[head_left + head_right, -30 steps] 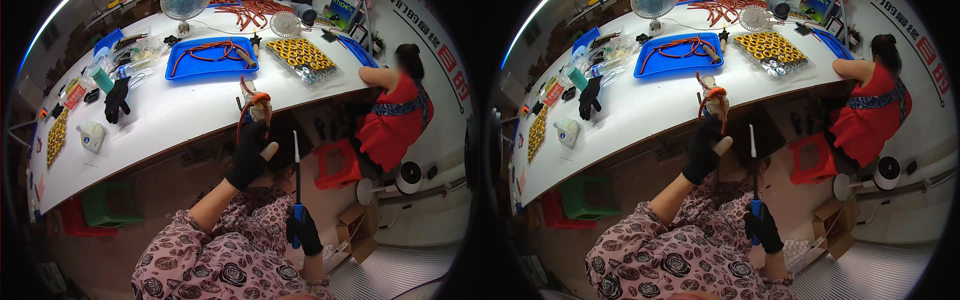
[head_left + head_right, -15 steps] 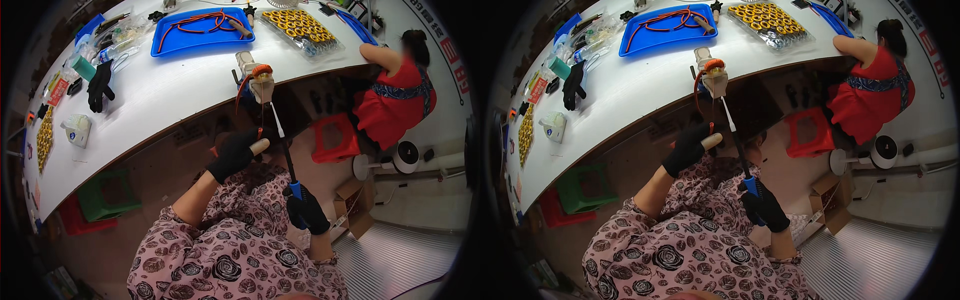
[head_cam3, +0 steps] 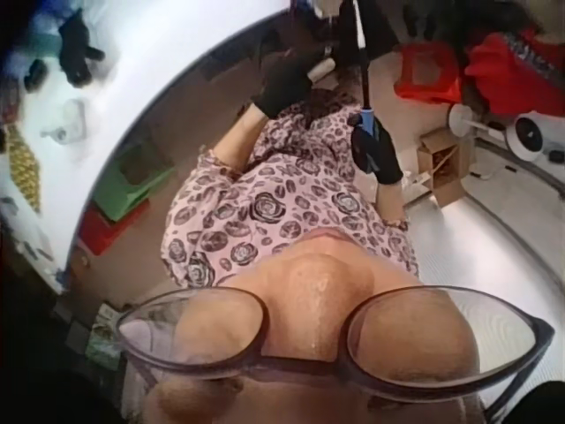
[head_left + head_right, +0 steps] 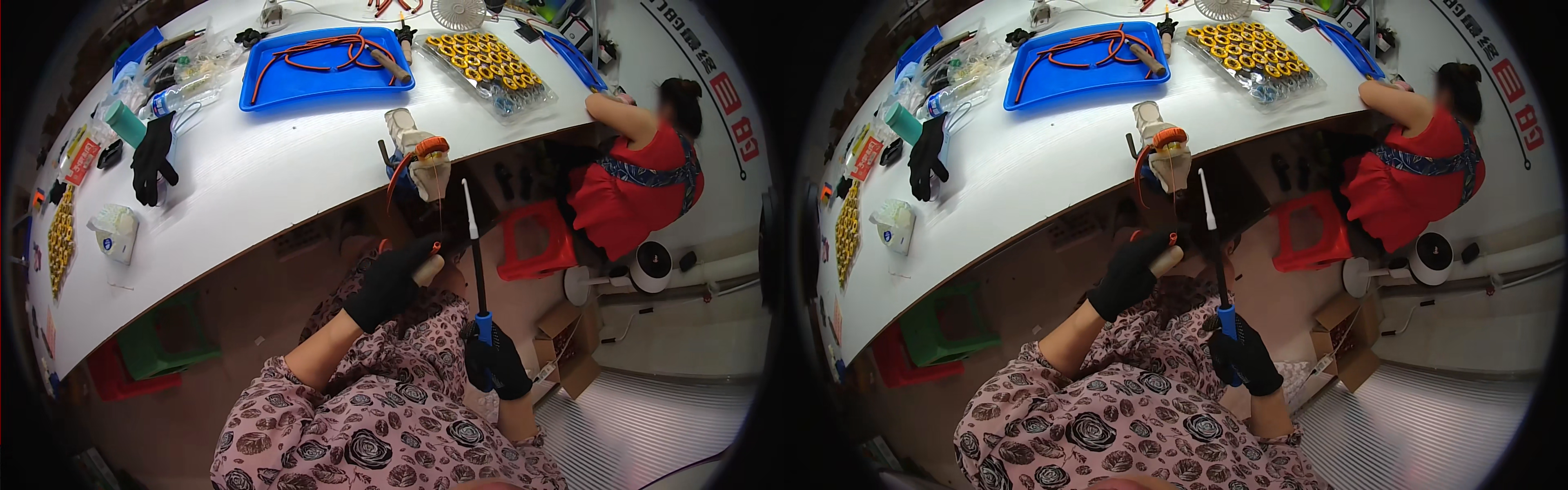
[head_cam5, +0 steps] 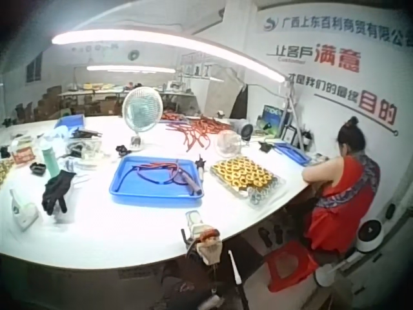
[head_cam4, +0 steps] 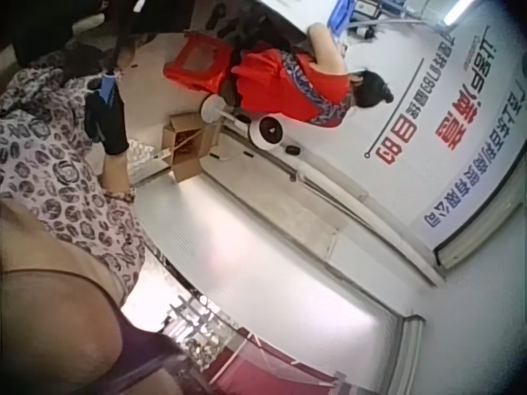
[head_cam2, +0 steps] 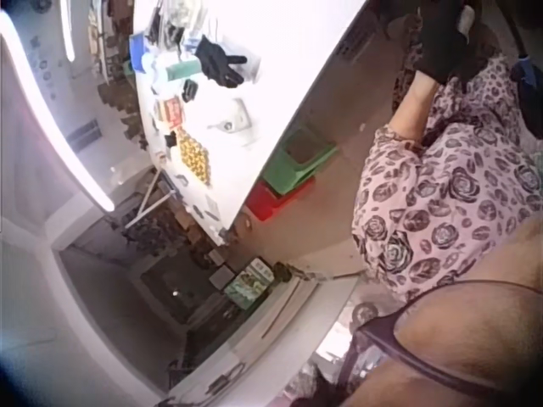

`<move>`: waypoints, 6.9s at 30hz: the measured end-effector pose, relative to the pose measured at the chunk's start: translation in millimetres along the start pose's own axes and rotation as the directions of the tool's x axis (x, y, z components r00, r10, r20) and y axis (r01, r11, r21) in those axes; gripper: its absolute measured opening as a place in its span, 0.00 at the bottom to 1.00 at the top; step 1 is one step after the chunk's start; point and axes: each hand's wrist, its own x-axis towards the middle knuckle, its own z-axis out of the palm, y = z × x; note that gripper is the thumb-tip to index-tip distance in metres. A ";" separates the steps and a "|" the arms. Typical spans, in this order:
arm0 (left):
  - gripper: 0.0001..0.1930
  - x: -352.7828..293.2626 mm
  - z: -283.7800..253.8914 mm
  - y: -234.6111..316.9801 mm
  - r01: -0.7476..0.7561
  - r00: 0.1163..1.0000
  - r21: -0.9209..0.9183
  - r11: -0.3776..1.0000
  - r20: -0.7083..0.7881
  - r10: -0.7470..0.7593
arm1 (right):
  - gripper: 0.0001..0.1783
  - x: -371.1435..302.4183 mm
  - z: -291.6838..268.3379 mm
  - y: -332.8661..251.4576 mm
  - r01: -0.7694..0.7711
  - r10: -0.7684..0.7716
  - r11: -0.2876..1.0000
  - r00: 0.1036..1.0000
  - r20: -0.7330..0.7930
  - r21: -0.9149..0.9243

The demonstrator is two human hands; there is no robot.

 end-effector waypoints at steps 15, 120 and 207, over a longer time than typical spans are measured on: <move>0.17 1.8 -20.1 -12.7 0.066 0.971 -0.118 0.991 0.234 -0.036 | 0.13 81.5 39.1 -69.3 0.117 -0.117 0.986 0.993 0.010 -0.119; 0.11 215.4 -130.9 -48.4 -0.163 0.960 -0.888 0.431 -0.244 -0.139 | 0.15 32.0 -9.3 -54.6 -0.178 0.145 0.915 0.982 -0.117 -0.363; 0.24 56.9 -21.1 8.3 -0.606 0.766 0.548 0.576 0.208 0.609 | 0.13 -121.6 -45.1 20.5 -0.405 0.382 0.891 0.913 -0.142 -0.207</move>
